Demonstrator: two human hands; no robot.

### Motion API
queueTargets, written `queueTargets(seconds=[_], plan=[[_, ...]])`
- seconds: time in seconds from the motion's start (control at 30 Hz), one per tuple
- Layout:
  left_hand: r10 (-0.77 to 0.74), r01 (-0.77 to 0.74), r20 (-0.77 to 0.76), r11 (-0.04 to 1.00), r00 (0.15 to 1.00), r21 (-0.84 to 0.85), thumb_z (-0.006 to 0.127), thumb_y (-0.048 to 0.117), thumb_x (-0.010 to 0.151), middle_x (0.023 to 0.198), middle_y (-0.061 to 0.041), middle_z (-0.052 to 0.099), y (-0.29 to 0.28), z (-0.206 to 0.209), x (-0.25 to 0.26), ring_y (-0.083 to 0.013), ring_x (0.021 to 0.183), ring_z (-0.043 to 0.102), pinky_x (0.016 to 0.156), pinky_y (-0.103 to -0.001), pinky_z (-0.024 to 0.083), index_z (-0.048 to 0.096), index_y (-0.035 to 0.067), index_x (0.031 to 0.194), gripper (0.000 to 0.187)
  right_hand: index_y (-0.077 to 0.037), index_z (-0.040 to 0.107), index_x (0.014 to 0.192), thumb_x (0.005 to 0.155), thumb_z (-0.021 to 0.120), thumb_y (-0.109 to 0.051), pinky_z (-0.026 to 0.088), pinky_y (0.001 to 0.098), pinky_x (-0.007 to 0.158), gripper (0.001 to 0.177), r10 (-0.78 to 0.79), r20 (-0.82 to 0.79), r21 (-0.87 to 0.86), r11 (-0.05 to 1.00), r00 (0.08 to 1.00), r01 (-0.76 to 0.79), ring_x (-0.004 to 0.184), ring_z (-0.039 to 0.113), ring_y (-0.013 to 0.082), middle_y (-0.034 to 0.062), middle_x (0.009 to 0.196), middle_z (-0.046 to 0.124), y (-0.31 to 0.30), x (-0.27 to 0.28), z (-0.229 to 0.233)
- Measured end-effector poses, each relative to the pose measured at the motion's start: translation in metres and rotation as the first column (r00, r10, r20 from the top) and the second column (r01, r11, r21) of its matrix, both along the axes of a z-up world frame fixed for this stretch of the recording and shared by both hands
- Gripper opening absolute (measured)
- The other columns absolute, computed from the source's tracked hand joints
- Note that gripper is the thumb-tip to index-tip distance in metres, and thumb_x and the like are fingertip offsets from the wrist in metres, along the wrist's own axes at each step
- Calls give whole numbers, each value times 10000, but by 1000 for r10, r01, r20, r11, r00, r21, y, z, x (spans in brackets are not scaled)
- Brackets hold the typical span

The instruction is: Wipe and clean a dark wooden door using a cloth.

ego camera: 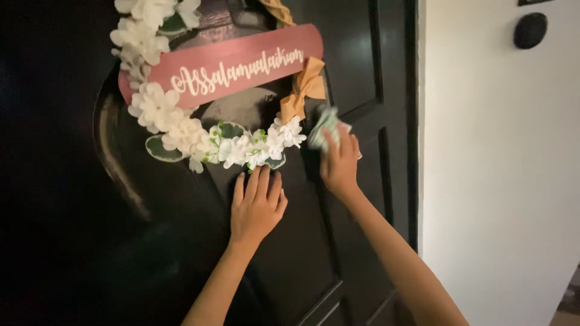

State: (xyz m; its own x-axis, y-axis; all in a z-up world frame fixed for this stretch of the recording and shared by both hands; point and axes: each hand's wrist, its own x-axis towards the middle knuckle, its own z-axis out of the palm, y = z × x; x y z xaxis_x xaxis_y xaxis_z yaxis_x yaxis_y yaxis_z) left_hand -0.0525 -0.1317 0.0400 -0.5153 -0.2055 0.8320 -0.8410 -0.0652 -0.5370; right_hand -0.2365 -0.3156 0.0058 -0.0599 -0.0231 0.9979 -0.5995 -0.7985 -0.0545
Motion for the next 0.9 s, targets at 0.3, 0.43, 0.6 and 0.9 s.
queueTargets(seconds=[0.3, 0.43, 0.6, 0.9], plan=[[163, -175, 80, 968, 983, 180, 507, 453, 991, 1636, -105, 383, -14, -23, -6, -257, 1481, 373, 1227, -481, 263, 375, 124, 1601, 706, -104, 472, 1550, 1009, 600, -107, 323, 563, 1178, 556, 44, 175, 194, 978, 984, -78, 1483, 389, 440, 246, 1600, 436, 27, 0, 0], [194, -198, 39, 960, 980, 199, 502, 473, 996, 1651, -114, 350, -17, -26, 0, -262, 1504, 340, 1238, -486, 239, 337, 95, 1615, 744, -98, 474, 1541, 979, 622, -178, 248, 626, 1183, 587, -25, -24, 151, 988, 999, 28, 1498, 326, 473, 279, 1605, 389, 32, 18, -57], [164, -160, 2, 959, 986, 235, 527, 474, 955, 1659, -117, 344, -18, -29, -5, -274, 1526, 317, 1252, -509, 203, 345, 87, 1612, 783, -133, 496, 1501, 943, 643, -282, 232, 640, 1202, 596, -17, -187, -62, 998, 982, 5, 1495, 338, 471, 269, 1610, 370, 39, 30, -115], [115, -103, -87, 987, 990, 127, 507, 495, 1007, 1581, -139, 428, -9, -27, -10, -304, 1487, 370, 1205, -565, 257, 435, 111, 1575, 690, -150, 587, 1455, 880, 619, -137, 298, 589, 1201, 576, 40, -73, -86, 995, 997, -47, 1487, 384, 443, 216, 1608, 416, 38, 28, -25]])
